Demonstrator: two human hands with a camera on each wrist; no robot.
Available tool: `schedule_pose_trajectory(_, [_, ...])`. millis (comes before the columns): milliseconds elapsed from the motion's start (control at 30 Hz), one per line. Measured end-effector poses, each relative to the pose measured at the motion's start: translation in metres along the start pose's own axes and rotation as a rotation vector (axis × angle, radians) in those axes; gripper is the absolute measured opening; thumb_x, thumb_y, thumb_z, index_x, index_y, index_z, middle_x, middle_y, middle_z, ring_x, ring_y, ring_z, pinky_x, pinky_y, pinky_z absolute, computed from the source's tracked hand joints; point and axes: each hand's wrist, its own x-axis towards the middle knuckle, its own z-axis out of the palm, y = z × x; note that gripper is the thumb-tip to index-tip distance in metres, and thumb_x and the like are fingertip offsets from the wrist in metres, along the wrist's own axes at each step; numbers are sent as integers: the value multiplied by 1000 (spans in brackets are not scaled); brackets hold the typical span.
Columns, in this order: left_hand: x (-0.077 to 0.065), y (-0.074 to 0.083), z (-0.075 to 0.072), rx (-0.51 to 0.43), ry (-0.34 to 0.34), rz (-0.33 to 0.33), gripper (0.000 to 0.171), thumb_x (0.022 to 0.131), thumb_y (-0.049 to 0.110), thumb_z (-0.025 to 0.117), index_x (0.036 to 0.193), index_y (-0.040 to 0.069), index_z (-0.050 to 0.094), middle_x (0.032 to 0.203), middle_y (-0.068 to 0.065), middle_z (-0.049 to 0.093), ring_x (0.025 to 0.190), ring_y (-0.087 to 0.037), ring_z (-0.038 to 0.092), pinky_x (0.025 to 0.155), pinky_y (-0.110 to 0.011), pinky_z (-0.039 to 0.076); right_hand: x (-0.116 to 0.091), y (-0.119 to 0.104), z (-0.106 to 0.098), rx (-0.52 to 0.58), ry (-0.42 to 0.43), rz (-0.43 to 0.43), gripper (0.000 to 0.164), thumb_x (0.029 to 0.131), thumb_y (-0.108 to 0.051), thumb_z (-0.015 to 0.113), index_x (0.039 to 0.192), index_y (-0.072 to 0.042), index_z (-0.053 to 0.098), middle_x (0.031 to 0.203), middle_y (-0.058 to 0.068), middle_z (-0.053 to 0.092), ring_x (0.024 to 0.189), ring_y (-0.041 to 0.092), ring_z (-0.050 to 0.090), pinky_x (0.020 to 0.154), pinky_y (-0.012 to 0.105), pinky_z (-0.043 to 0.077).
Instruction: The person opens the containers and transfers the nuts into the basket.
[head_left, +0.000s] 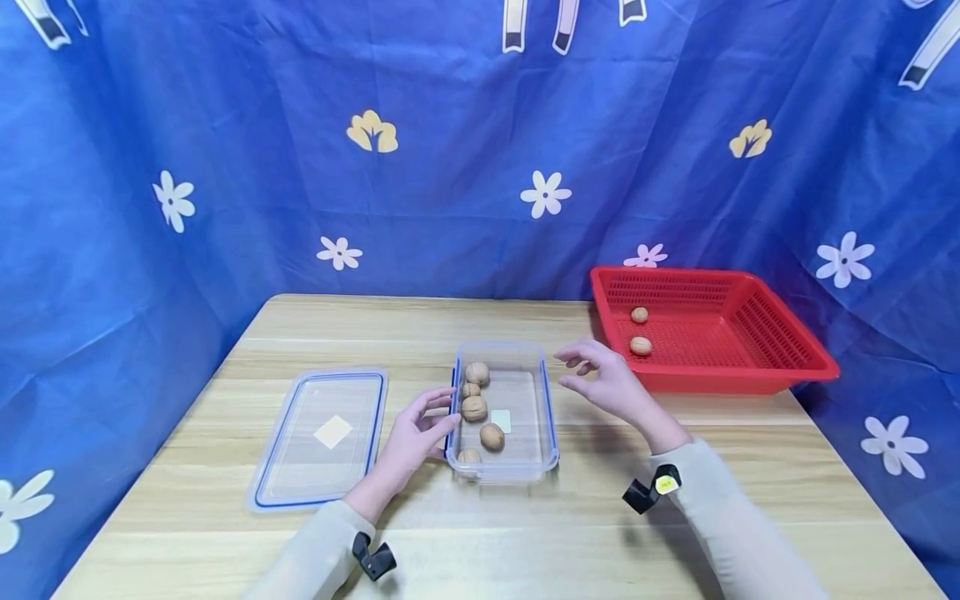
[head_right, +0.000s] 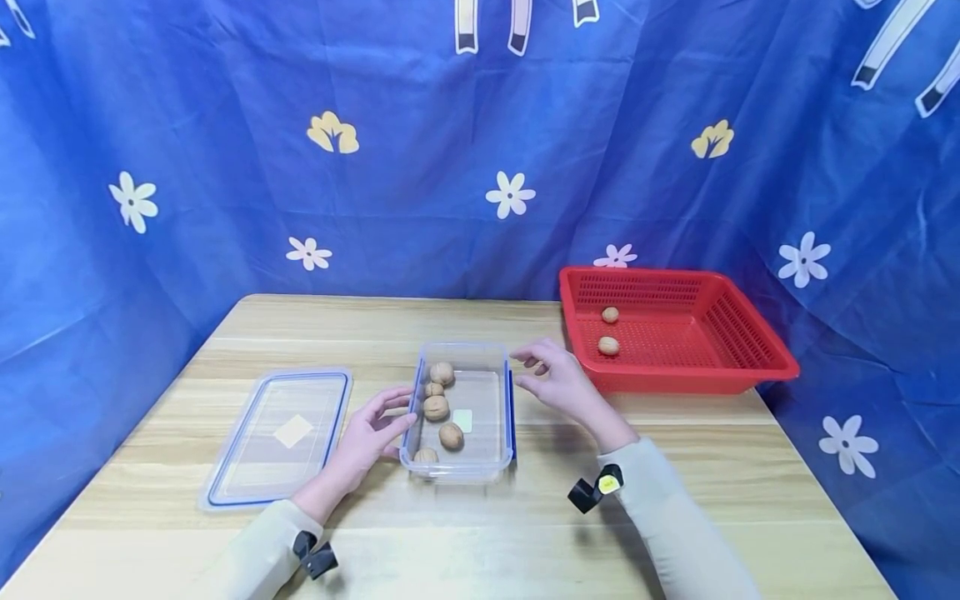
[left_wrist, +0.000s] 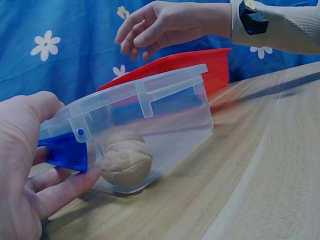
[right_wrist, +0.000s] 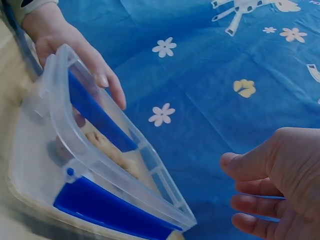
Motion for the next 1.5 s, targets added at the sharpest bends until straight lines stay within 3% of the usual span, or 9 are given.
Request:
schedule_pose_trajectory(233, [-1,-2,0,11,2,8,47,87,12,66,131,10,50,130,-15,47,104,-30,56,60,-43,57,0,-4,16,-16,-53,-46,30,73,4,75,101,-4,67,95,11,62,82,22,60,69,34,55])
schedule_pose_trajectory(400, [-1,-3,1,1,5,4,47,87,11,66,131,10,49,130,-15,46,105,-28,55,61,-44,57,2,-10,28,-10,-112,-88,31,73,3,75,103,-1,66,94,10,61,82,29,59,68,38,55])
schedule_pose_trajectory(567, [-1,-3,1,-21,2,7,47,87,10,65,131,9,49,130,-16,46,108,-36,53,60,-43,57,4,-16,37,-7,-188,-83,32,75,-1,75,105,0,65,97,12,61,83,30,58,71,37,54])
schedule_pose_trajectory(833, [-3,-1,3,-1,16,13,46,87,10,64,131,8,49,130,-15,47,106,-28,55,57,-36,57,5,-14,49,-14,-253,-83,32,76,-4,74,106,0,65,99,8,61,88,25,58,74,34,54])
schedule_pose_trajectory(1000, [-4,-3,4,-2,13,22,47,88,10,64,132,6,47,131,-18,46,107,-32,54,57,-36,57,4,-16,58,28,-281,-87,33,76,-5,74,108,-1,65,100,8,62,88,23,59,75,33,54])
schedule_pose_trajectory(1267, [9,-28,-2,-36,20,23,46,87,14,66,131,15,51,129,-14,48,107,-39,53,56,-38,57,5,-16,69,58,-328,-72,34,76,-1,74,108,1,63,104,11,61,88,25,59,75,38,55])
schedule_pose_trajectory(1500, [10,-32,-1,-22,37,47,45,85,18,68,127,19,53,125,-12,51,103,-37,56,55,-40,57,6,-14,74,81,-359,-75,33,77,-2,73,108,2,63,105,12,61,88,33,59,74,41,55])
